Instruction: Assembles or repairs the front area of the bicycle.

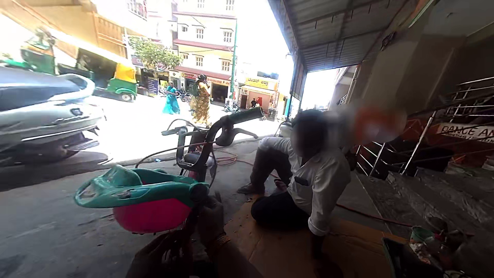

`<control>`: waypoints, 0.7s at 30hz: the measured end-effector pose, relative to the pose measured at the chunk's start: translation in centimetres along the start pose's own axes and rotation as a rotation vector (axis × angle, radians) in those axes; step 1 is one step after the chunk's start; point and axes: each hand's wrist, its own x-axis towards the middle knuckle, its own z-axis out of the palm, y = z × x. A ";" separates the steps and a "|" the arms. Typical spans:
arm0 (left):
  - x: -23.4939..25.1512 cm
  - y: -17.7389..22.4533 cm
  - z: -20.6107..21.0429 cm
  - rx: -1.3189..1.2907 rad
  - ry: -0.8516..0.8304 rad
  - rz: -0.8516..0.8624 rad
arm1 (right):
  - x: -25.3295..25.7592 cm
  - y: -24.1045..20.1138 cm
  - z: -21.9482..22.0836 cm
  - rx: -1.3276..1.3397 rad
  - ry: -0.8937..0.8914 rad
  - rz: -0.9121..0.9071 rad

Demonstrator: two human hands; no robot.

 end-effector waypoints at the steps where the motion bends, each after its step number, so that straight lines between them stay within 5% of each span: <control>1: 0.3 -0.3 0.0 -0.012 0.018 -0.008 | 0.3 0.6 -0.1 -0.005 -0.020 0.002; 6: 1.0 -1.9 -1.6 -0.095 0.042 -0.128 | 0.9 4.0 0.2 -0.128 -0.097 -0.002; 11: 0.8 -2.8 -2.2 -0.154 -0.017 -0.138 | 1.1 3.9 0.5 -0.087 -0.123 0.067; 21: 0.3 -2.9 -3.3 -0.167 -0.060 -0.117 | -0.1 3.1 -0.2 -0.503 -0.330 0.103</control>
